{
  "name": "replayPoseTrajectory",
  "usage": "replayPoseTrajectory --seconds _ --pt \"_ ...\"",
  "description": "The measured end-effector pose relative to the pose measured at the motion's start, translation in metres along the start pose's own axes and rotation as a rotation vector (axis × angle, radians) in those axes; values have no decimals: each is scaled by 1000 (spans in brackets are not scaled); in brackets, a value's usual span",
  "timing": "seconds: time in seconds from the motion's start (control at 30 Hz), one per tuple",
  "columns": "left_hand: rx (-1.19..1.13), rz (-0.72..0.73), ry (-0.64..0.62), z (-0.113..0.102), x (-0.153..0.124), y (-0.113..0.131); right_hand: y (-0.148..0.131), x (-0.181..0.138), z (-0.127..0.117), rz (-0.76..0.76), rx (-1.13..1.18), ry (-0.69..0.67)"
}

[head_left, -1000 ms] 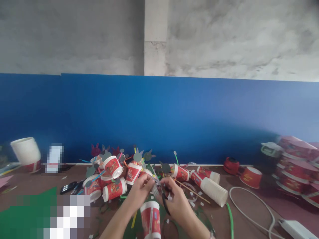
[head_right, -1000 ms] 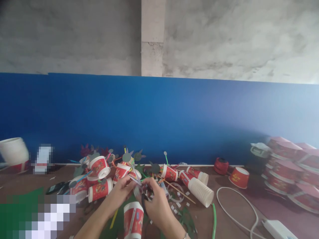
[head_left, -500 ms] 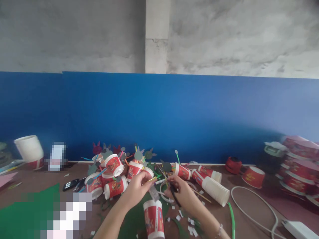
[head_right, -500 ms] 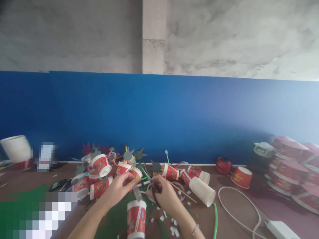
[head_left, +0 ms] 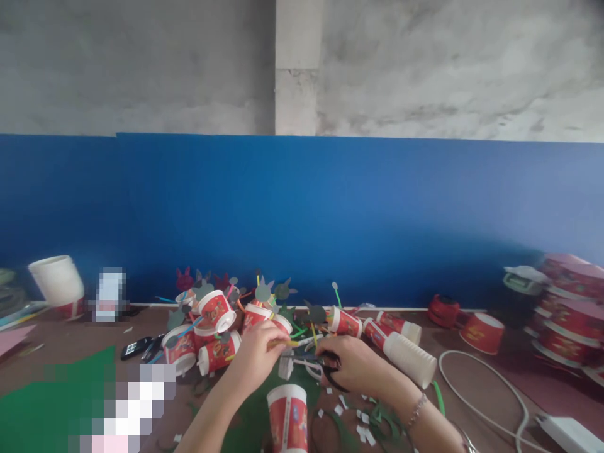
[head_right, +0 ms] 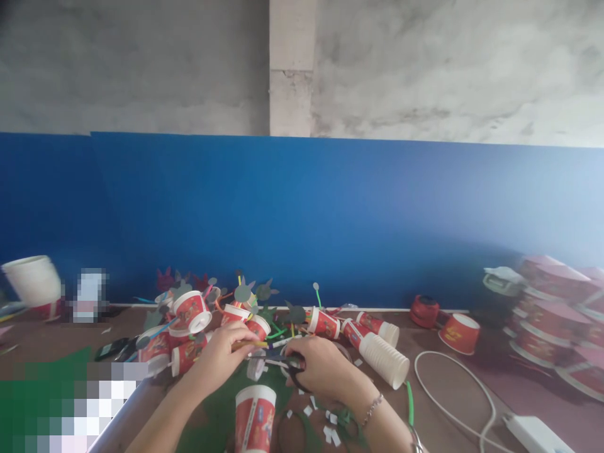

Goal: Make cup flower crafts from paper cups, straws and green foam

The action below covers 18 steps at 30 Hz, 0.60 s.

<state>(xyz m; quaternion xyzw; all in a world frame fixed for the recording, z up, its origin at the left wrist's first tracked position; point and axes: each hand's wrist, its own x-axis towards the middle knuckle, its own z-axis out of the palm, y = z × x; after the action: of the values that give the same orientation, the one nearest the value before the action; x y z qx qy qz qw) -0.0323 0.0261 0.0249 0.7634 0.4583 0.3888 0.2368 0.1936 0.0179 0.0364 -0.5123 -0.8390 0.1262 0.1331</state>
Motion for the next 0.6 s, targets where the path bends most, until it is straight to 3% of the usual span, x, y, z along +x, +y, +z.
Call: replayPoseTrajectory --seconds 0.1,0.6 --pt "43 28 7 1 0 0 -2 4 -2 -68 -46 -7" --pt "68 42 -13 5 -1 -4 -4 9 -5 -123 -154 -34"
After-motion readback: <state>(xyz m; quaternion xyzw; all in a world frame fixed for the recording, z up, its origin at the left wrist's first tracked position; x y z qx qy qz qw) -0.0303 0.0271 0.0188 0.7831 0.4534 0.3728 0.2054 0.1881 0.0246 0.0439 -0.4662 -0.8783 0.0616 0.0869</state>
